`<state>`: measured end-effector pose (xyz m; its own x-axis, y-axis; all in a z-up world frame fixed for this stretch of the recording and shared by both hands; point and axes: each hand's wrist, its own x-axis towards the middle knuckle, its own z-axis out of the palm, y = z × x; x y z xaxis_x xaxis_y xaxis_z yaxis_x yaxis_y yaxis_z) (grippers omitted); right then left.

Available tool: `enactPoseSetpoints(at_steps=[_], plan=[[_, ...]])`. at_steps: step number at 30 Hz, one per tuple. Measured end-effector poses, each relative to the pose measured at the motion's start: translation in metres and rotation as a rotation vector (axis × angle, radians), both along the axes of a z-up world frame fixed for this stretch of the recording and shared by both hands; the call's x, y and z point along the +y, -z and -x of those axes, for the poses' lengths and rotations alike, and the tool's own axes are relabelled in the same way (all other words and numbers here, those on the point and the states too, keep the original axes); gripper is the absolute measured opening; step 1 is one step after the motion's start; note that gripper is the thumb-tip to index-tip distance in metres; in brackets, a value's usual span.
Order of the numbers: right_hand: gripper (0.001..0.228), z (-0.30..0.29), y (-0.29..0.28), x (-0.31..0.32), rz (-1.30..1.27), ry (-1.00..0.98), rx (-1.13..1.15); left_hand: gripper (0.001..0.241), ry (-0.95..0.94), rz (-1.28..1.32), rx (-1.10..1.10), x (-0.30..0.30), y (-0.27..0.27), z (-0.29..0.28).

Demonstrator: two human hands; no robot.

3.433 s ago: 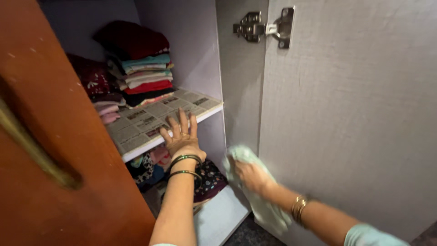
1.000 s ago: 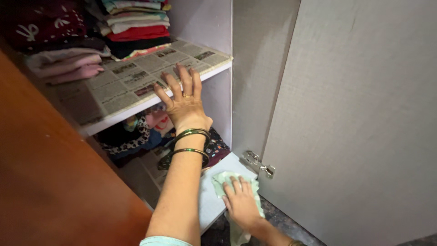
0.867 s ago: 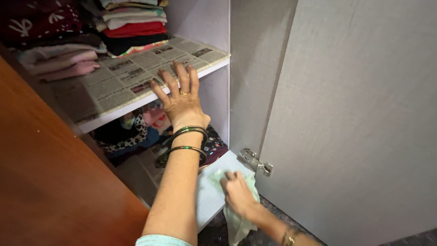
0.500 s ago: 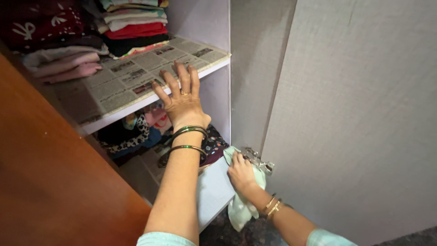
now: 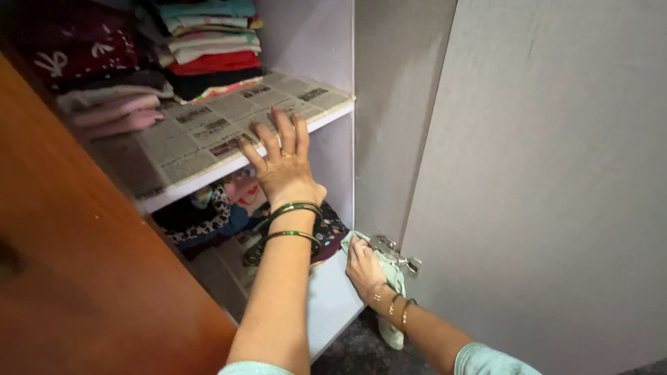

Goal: The person wipes the exterior of a wooden cabinet with a cloth, then opens the doors to clean the interior surfaces and shelves. They continue wiping the inside of the doors and the cabinet frame.

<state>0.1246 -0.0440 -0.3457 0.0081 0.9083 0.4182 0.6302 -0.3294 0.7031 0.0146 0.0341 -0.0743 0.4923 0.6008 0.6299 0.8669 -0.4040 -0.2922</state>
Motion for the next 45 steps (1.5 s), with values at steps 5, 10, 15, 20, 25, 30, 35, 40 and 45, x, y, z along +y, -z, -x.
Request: enactPoseSetpoints(at_steps=[5,10,15,20,25,30,35,40,45], plan=[[0.025,0.006,-0.002,-0.046,0.290,0.064,0.269,0.132,-0.011,0.081,0.050,0.001,-0.003,0.000],[0.021,0.019,-0.033,-0.108,0.317,0.255,0.801,0.131,0.006,0.109,0.054,-0.005,-0.005,0.002],[0.033,0.003,-0.086,-0.097,0.001,-0.093,0.291,0.133,0.013,0.146,0.066,-0.005,-0.009,0.002],[0.061,-0.006,-0.075,-0.112,-0.153,-0.218,0.101,0.132,0.051,0.183,0.048,-0.006,-0.012,0.005],[0.046,-0.020,-0.070,-0.162,0.148,-0.214,0.244,0.129,0.034,0.145,0.032,-0.010,-0.012,0.007],[0.059,-0.049,-0.188,-0.149,-0.376,-0.191,0.372,0.129,0.004,0.156,0.050,-0.014,-0.015,0.006],[0.046,-0.056,-0.287,-0.102,-0.710,-0.377,0.095,0.129,-0.001,0.189,0.069,-0.015,-0.017,0.006],[0.053,-0.034,-0.206,-0.055,-0.295,-0.315,0.178,0.125,0.026,0.170,0.050,-0.016,-0.018,0.009],[0.042,-0.025,-0.129,-0.076,0.109,-0.298,0.229,0.128,0.035,0.233,0.056,-0.019,-0.024,0.013]])
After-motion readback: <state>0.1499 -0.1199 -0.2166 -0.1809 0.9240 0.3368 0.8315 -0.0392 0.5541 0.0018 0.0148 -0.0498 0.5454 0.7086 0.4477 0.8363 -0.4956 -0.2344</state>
